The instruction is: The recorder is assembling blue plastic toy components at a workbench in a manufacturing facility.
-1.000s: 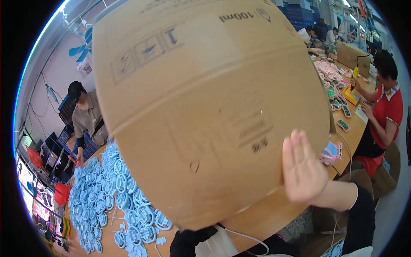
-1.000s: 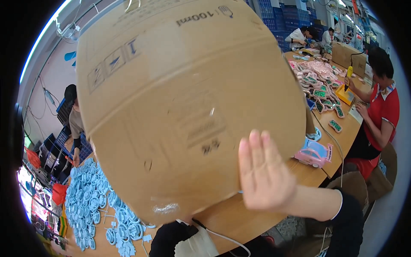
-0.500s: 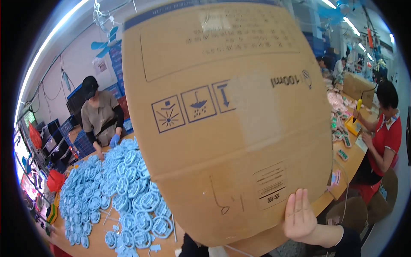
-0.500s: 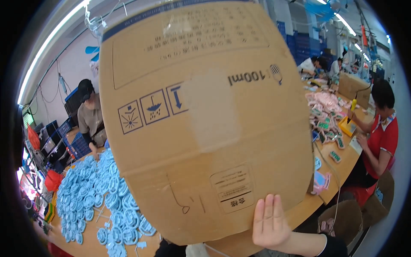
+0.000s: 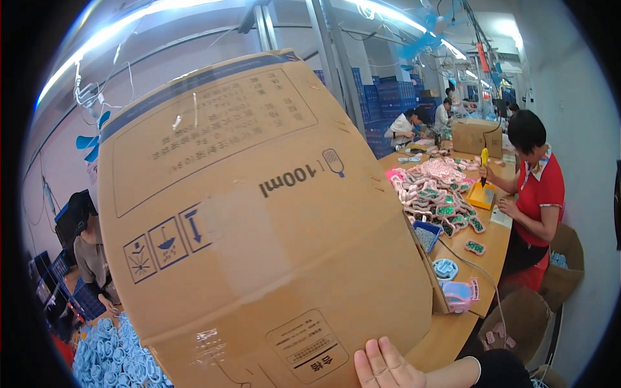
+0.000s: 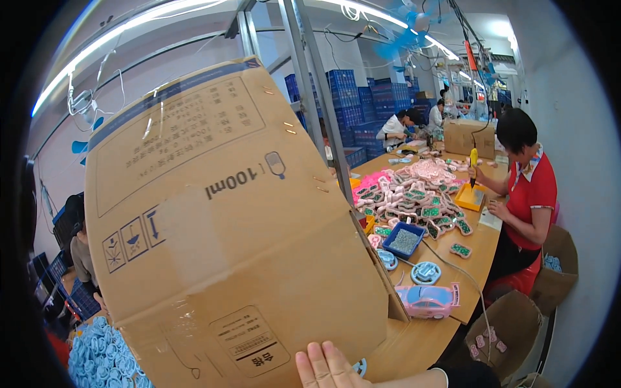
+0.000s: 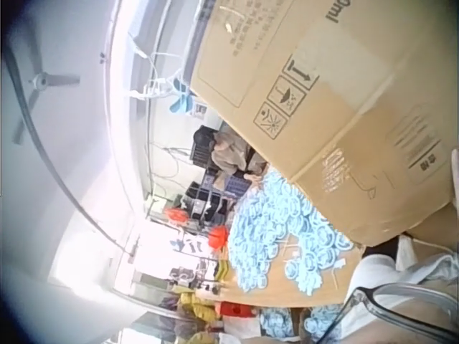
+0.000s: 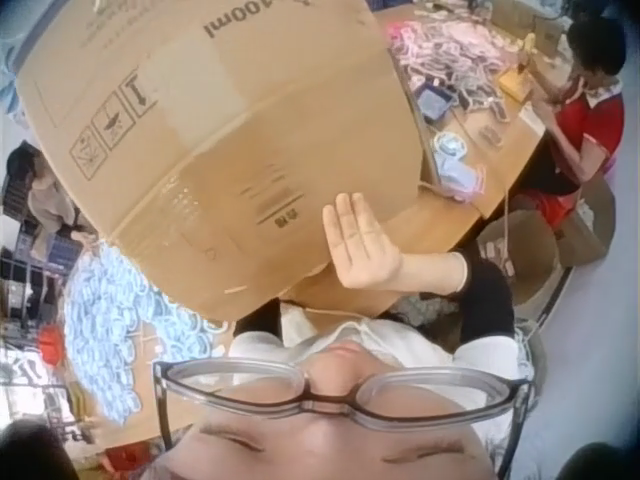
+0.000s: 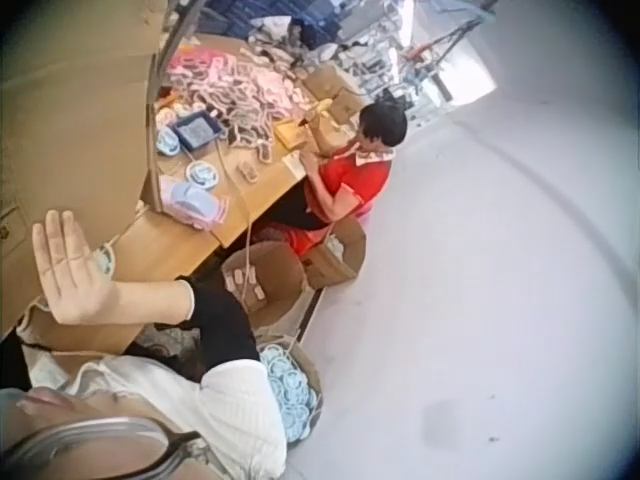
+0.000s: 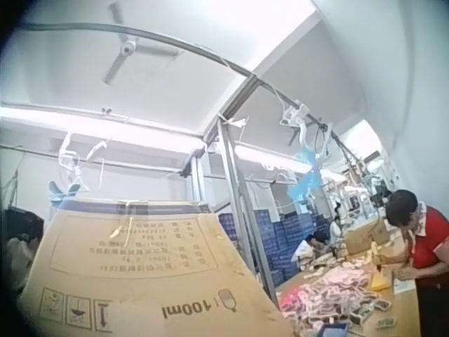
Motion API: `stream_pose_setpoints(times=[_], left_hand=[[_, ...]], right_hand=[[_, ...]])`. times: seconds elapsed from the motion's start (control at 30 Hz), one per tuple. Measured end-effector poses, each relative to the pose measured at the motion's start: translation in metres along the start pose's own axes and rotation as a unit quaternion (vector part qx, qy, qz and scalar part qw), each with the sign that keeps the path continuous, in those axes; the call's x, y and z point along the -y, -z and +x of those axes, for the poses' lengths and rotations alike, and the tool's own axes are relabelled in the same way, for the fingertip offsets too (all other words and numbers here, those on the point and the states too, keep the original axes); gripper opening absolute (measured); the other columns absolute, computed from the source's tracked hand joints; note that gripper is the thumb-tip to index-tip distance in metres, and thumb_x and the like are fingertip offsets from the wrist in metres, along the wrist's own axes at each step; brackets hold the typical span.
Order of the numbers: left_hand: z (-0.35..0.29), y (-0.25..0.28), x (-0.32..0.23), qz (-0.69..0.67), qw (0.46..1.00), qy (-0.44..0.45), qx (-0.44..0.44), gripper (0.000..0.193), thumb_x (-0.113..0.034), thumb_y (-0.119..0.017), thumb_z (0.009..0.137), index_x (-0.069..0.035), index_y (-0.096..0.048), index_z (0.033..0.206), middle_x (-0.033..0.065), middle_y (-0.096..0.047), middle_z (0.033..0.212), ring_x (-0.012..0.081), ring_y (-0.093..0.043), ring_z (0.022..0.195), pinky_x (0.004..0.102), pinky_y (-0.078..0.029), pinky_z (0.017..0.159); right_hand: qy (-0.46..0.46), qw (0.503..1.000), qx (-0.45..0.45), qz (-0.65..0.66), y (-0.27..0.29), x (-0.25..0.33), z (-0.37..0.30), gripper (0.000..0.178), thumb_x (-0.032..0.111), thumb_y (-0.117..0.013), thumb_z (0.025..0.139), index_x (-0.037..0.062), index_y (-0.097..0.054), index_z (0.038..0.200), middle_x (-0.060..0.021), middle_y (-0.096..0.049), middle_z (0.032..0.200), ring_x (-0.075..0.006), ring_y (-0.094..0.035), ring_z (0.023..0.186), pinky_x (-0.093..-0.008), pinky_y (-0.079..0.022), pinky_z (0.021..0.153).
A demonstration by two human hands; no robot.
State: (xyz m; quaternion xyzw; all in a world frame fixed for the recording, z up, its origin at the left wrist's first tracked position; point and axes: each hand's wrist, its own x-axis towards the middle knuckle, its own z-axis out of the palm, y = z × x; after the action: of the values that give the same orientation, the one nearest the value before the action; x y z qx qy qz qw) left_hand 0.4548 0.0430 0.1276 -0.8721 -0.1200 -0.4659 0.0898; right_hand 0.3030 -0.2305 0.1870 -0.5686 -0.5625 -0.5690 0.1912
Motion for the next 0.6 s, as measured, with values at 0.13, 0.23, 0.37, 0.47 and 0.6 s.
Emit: stream_pose_setpoints(times=[0.13,0.23,0.37,0.47,0.6], left_hand=[[-0.004,-0.008,-0.002,-0.012,1.000,0.001,0.025,0.058,-0.045,-0.056,0.074,-0.013,-0.044,0.122,0.0155,-0.041,0.124,0.0336,-0.037,0.116,0.0541,-0.028,0.093],[0.000,-0.008,-0.007,-0.023,0.999,0.001,0.034,0.058,-0.045,-0.055,0.074,-0.013,-0.044,0.122,0.0155,-0.041,0.124,0.0336,-0.037,0.115,0.0543,-0.028,0.092],[0.009,-0.005,-0.015,-0.035,0.999,-0.005,0.040,0.058,-0.045,-0.055,0.074,-0.013,-0.044,0.122,0.0155,-0.041,0.124,0.0336,-0.038,0.115,0.0546,-0.028,0.092],[0.015,-0.005,-0.025,-0.043,0.998,-0.014,0.051,0.058,-0.045,-0.055,0.074,-0.013,-0.044,0.121,0.0155,-0.041,0.123,0.0336,-0.038,0.115,0.0547,-0.028,0.092],[0.027,-0.015,-0.058,-0.075,0.993,-0.051,0.071,0.058,-0.046,-0.055,0.074,-0.013,-0.045,0.121,0.0155,-0.042,0.123,0.0335,-0.038,0.115,0.0550,-0.028,0.092]], right_hand=[[0.016,0.999,0.008,-0.028,0.002,0.000,-0.002,0.026,-0.004,-0.040,0.077,-0.0061,-0.062,0.091,-0.0230,-0.061,0.090,-0.0324,-0.062,0.082,-0.0313,-0.052,0.063],[0.002,1.000,0.004,-0.013,0.003,0.006,-0.009,0.027,-0.004,-0.039,0.076,-0.0059,-0.062,0.090,-0.0234,-0.061,0.090,-0.0334,-0.062,0.081,-0.0314,-0.053,0.063],[-0.008,1.000,-0.007,0.012,0.002,0.010,-0.015,0.027,-0.003,-0.038,0.077,-0.0070,-0.062,0.090,-0.0236,-0.061,0.089,-0.0341,-0.061,0.081,-0.0323,-0.053,0.065],[-0.024,0.999,-0.014,0.018,-0.001,0.008,-0.017,0.027,-0.002,-0.038,0.079,-0.0080,-0.061,0.092,-0.0237,-0.060,0.089,-0.0340,-0.061,0.082,-0.0327,-0.053,0.067],[0.035,0.999,0.011,-0.015,0.007,-0.003,-0.012,0.026,0.002,-0.039,0.080,-0.0091,-0.059,0.094,-0.0239,-0.060,0.092,-0.0344,-0.060,0.085,-0.0329,-0.053,0.069]])
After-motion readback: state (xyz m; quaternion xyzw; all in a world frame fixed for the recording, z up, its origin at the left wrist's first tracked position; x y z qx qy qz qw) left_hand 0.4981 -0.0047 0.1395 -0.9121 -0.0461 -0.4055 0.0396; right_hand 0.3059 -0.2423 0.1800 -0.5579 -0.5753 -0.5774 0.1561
